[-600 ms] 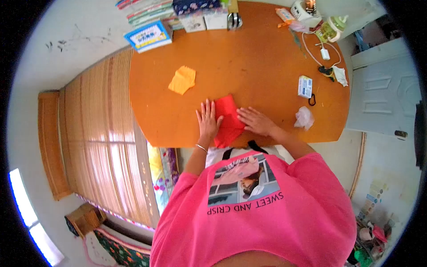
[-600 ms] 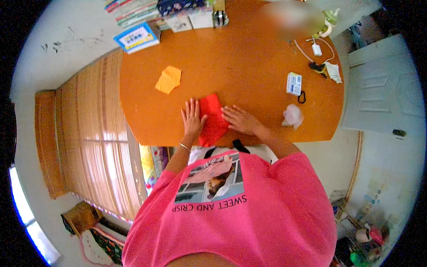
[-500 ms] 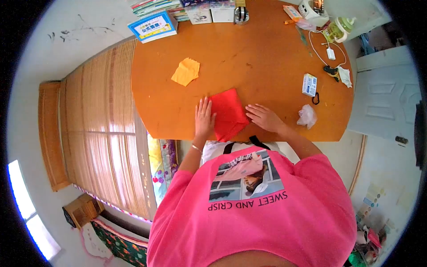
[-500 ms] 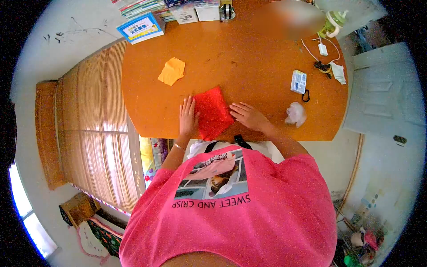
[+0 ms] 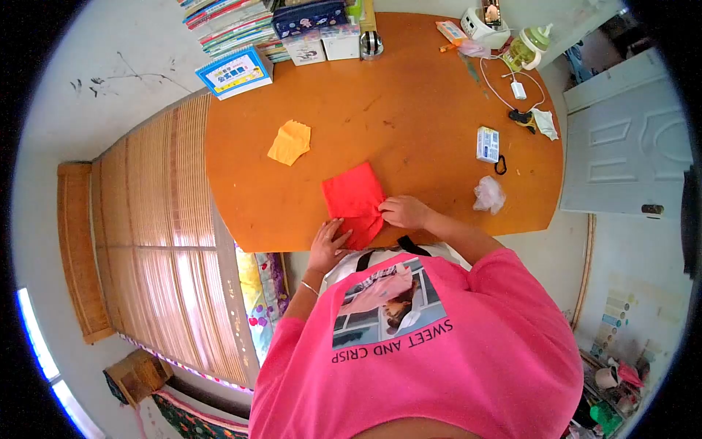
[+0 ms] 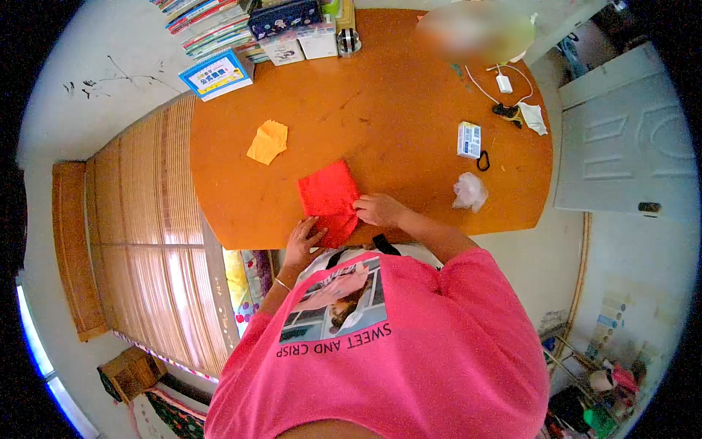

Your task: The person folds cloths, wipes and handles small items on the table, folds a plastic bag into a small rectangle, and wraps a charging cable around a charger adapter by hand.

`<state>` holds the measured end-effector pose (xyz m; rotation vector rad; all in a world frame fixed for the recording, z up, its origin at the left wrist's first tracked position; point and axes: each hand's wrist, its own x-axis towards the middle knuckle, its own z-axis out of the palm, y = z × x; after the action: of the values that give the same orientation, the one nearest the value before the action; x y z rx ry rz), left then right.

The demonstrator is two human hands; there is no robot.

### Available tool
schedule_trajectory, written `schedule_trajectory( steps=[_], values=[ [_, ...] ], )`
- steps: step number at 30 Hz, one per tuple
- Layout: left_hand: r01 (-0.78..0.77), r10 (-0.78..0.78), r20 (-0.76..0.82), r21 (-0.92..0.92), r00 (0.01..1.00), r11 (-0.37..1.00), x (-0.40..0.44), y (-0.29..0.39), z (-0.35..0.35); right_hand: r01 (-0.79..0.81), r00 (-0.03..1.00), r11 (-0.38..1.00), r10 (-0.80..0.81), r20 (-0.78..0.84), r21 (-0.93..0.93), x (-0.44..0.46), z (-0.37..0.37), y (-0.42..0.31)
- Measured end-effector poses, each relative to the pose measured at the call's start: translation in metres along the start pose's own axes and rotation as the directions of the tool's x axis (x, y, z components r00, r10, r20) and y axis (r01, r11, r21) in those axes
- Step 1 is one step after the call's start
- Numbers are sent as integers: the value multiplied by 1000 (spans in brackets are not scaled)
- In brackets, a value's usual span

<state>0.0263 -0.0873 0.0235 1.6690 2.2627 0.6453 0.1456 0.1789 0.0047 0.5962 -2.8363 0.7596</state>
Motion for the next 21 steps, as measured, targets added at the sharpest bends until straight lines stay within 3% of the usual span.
schedule_trajectory(
  steps=[5,7,8,10,12,14,16,19,21],
  values=[
    [36,-40,-101,-46,994,998,-2,-16,18,-114,992,982,121,-37,153,11,0,0],
    [85,-120,-206,-175,971,981,5,-14,17,-166,983,965,178,-41,202,17,-7,0],
    [84,-120,-208,-174,971,981,8,-12,18,-255,965,938,261,6,234,19,-10,-2],
    [210,-290,-390,-235,874,949,15,-10,20,-341,939,902,339,55,263,25,-12,-5],
    [249,-332,-408,-244,850,937,20,-14,26,-532,836,764,543,80,365,27,-12,-8],
    [286,-372,-425,-254,825,924,23,-19,32,-505,851,801,524,31,321,28,-13,-10],
    [397,-523,-381,-361,763,843,27,-18,30,-478,865,834,501,-17,275,26,-9,-8],
    [399,-512,-404,-334,758,854,34,-18,27,-370,913,912,392,-113,176,24,3,1],
    [420,-529,-410,-329,744,846,36,-17,30,-521,809,793,577,-112,315,25,8,-1]
  ],
)
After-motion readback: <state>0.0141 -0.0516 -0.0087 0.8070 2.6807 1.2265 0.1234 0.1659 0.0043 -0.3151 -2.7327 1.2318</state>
